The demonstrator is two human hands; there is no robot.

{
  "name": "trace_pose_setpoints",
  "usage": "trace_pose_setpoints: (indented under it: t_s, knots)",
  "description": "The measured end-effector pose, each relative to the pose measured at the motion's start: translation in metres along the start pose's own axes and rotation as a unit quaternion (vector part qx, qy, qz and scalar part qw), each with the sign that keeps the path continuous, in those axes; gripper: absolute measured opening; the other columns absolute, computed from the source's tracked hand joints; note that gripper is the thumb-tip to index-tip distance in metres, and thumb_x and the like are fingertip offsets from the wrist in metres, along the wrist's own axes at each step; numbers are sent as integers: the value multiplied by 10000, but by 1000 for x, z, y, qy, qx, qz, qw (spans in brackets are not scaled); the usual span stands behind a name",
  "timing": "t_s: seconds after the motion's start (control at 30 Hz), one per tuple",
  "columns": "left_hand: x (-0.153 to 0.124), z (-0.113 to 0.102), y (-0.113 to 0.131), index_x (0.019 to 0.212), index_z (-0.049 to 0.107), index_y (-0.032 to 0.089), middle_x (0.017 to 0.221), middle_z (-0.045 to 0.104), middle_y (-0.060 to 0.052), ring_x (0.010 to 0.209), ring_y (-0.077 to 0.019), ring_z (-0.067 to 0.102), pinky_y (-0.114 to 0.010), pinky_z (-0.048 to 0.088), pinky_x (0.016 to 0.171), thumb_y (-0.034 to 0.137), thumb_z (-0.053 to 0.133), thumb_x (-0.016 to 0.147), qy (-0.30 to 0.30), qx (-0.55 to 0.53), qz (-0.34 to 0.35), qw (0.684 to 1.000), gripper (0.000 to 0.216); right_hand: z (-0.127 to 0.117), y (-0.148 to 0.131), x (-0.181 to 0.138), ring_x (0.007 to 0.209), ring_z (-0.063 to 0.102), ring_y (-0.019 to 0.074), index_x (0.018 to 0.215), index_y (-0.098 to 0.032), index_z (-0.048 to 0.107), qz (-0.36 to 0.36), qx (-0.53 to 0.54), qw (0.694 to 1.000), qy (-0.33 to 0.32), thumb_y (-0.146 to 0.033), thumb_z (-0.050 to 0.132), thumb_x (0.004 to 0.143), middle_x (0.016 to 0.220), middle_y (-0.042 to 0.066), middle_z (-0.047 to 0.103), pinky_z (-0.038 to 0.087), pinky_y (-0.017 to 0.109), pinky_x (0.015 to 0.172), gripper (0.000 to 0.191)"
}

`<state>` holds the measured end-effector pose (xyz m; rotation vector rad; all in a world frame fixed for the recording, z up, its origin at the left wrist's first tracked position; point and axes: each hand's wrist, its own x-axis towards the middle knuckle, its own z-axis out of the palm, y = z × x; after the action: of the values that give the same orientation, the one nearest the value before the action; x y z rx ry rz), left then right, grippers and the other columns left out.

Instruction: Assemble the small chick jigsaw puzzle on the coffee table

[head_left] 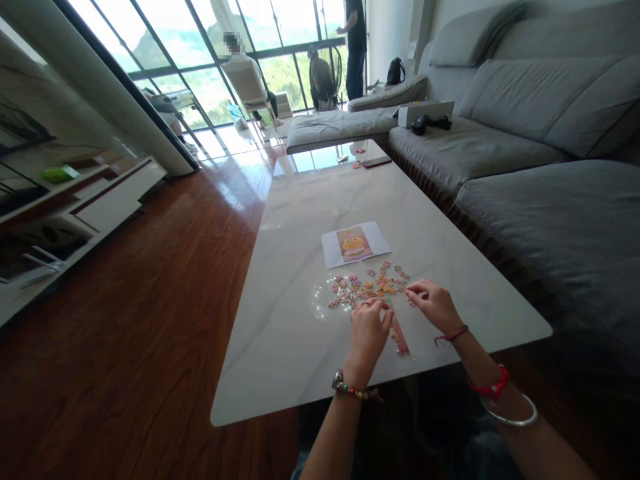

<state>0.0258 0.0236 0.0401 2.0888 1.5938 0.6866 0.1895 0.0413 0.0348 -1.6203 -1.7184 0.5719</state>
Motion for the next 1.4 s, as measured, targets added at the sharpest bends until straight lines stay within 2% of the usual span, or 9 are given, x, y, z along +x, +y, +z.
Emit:
trace_pose_setpoints:
  t_s: [0.07, 0.17, 0.27, 0.43, 0.63, 0.83, 1.07, 1.27, 1.4]
  knots:
    - [19, -16, -12, 851, 615, 185, 1011, 604, -65, 966, -191, 535, -367, 402, 861, 254, 499, 785, 60, -27, 2, 998, 150, -4, -3, 26, 655, 596, 149, 738, -185, 649, 19, 4, 1000, 22, -330, 483, 760, 732, 44, 660, 467, 262, 604, 221]
    - [38, -32, -34, 884, 607, 172, 1021, 589, -82, 966, -200, 539, -383, 408, 873, 245, 501, 780, 121, -33, -21, 992, 165, -7, 2, 50, 658, 599, 158, 756, -187, 659, 33, -9, 998, 54, -343, 504, 732, 716, 47, 667, 469, 274, 628, 221]
    - [42, -36, -54, 947, 589, 163, 1051, 567, -97, 1006, -214, 521, -398, 400, 898, 243, 507, 772, 163, -34, -38, 985, 209, -5, 18, 55, 669, 603, 163, 778, -187, 662, 52, -21, 996, 76, -349, 488, 732, 726, 51, 669, 470, 288, 661, 242]
    - [32, -32, -78, 1023, 559, 169, 1107, 536, -101, 1077, -214, 481, -409, 373, 947, 223, 469, 784, 208, -32, -55, 976, 261, 1, 45, 49, 727, 608, 173, 795, -176, 653, 66, -50, 994, 78, -335, 432, 756, 795, 70, 665, 466, 298, 690, 275]
    - [25, -29, -95, 1029, 558, 166, 1124, 527, -104, 1092, -213, 477, -407, 369, 961, 125, 426, 758, 193, -16, -105, 976, 304, 2, 60, 50, 771, 593, 191, 817, -146, 639, 39, -117, 989, 78, -325, 464, 728, 844, 85, 646, 455, 320, 732, 265]
    - [21, -26, -99, 1042, 551, 181, 1115, 537, -93, 1085, -213, 487, -413, 385, 951, 137, 421, 769, 172, -15, -115, 978, 305, 0, 80, 47, 815, 570, 203, 860, -155, 623, 27, -154, 985, 73, -302, 462, 728, 884, 88, 618, 446, 333, 759, 255]
    - [10, -30, -101, 1033, 557, 180, 1099, 542, -94, 1036, -219, 513, -425, 410, 924, 180, 425, 788, 147, 10, -121, 982, 279, -6, 106, 39, 865, 549, 225, 951, -156, 592, 45, -200, 977, 59, -267, 500, 714, 910, 98, 583, 429, 364, 809, 278]
    - [1, -29, -105, 1027, 560, 175, 1087, 547, -94, 1023, -213, 521, -411, 425, 913, 187, 417, 796, 124, 25, -110, 986, 272, -8, 105, 33, 818, 548, 217, 980, -122, 594, 61, -207, 975, 44, -303, 547, 716, 914, 109, 562, 440, 343, 781, 324]
    - [0, -25, -103, 1005, 568, 184, 1086, 545, -87, 1016, -207, 528, -401, 433, 906, 191, 426, 794, 124, 31, -90, 988, 254, -8, 100, 33, 712, 550, 184, 899, -131, 618, 73, -188, 979, 31, -295, 545, 721, 838, 82, 552, 450, 319, 711, 252]
